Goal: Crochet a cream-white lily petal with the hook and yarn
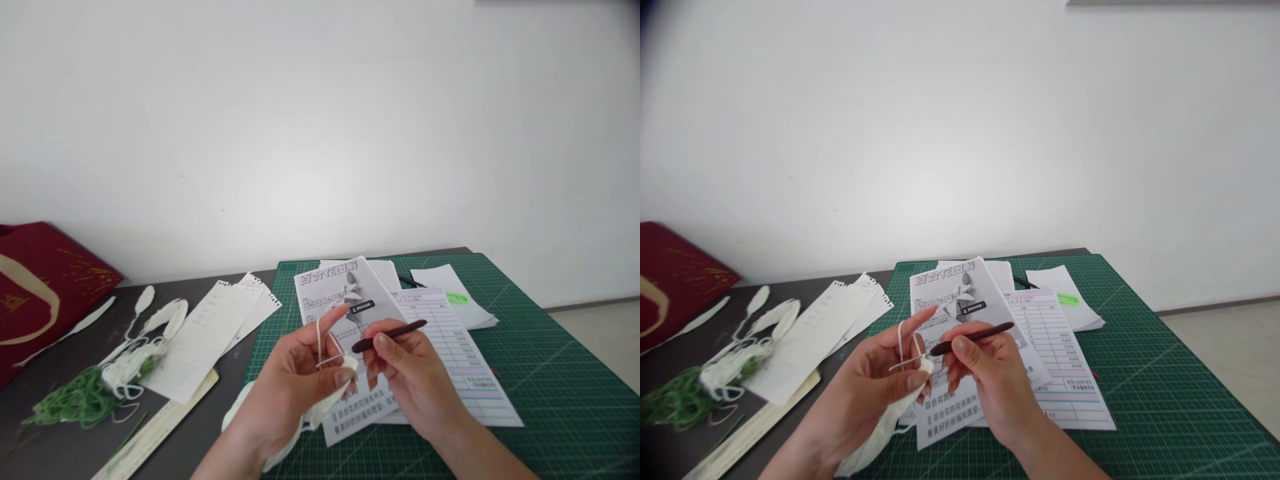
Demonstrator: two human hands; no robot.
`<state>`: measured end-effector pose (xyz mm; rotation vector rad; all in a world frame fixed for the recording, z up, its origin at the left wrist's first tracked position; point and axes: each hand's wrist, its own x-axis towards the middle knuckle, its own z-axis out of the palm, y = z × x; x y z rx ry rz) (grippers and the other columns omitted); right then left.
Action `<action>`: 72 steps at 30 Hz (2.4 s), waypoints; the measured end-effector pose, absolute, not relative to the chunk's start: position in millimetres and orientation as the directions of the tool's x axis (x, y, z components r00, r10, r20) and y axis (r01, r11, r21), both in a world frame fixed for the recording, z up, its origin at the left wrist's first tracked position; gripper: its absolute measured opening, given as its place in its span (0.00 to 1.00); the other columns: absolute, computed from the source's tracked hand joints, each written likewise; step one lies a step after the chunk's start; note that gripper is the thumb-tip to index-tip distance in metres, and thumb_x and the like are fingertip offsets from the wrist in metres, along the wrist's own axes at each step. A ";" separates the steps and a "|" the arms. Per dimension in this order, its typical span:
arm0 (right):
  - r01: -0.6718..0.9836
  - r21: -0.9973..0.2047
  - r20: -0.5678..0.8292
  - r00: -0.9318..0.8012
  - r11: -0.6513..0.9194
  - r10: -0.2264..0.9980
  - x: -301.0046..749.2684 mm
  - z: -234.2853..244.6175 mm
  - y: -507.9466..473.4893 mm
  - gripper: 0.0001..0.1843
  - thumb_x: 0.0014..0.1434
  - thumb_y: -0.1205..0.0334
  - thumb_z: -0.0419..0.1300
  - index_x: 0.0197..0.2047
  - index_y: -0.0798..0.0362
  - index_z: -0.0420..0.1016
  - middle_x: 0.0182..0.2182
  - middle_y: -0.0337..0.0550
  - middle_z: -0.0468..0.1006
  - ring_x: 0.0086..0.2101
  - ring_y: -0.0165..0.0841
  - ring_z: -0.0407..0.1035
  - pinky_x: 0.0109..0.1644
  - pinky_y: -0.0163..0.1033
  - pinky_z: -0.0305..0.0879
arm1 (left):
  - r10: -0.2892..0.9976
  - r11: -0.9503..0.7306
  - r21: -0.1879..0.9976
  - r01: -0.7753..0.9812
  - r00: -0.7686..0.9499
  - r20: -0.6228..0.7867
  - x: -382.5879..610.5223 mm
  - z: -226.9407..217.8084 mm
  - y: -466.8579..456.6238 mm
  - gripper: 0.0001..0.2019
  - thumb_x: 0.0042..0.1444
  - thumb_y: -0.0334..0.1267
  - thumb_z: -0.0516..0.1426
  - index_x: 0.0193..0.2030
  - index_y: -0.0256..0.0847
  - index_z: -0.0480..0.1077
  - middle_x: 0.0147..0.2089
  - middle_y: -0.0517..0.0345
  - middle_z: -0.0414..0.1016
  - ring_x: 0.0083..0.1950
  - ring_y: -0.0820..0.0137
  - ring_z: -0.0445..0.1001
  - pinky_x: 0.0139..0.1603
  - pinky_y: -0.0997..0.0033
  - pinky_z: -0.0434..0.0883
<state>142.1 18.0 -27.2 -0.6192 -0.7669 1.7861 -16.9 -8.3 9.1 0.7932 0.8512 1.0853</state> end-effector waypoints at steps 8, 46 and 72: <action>-0.571 -0.787 -0.076 -0.287 -0.234 0.955 145.8 -26.5 22.9 0.09 0.51 0.58 0.70 0.31 0.55 0.82 0.20 0.39 0.80 0.21 0.24 0.71 0.27 0.26 0.68 | 0.973 0.163 0.965 -0.206 0.193 -0.123 -16.5 6.1 -11.1 0.08 0.49 0.28 0.64 0.36 0.40 0.78 0.26 0.63 0.73 0.28 0.74 0.68 0.36 0.70 0.67; -0.318 -0.856 0.476 -0.175 0.408 0.862 153.9 -29.4 19.9 0.05 0.59 0.62 0.63 0.38 0.44 0.81 0.30 0.40 0.79 0.35 0.37 0.71 0.41 0.45 0.70 | 0.934 0.356 0.811 -0.464 0.176 -0.310 -19.7 15.0 -10.6 0.29 0.40 0.26 0.70 0.53 0.42 0.75 0.24 0.64 0.71 0.25 0.78 0.69 0.29 0.79 0.65; -0.476 -0.873 0.154 -0.473 -0.105 0.868 167.7 -19.4 25.7 0.11 0.60 0.53 0.60 0.31 0.50 0.78 0.25 0.40 0.73 0.27 0.34 0.68 0.35 0.41 0.67 | 0.839 0.368 0.918 -0.147 0.479 -0.259 -28.5 10.6 -23.8 0.29 0.49 0.27 0.63 0.60 0.47 0.68 0.29 0.64 0.66 0.24 0.79 0.63 0.22 0.79 0.59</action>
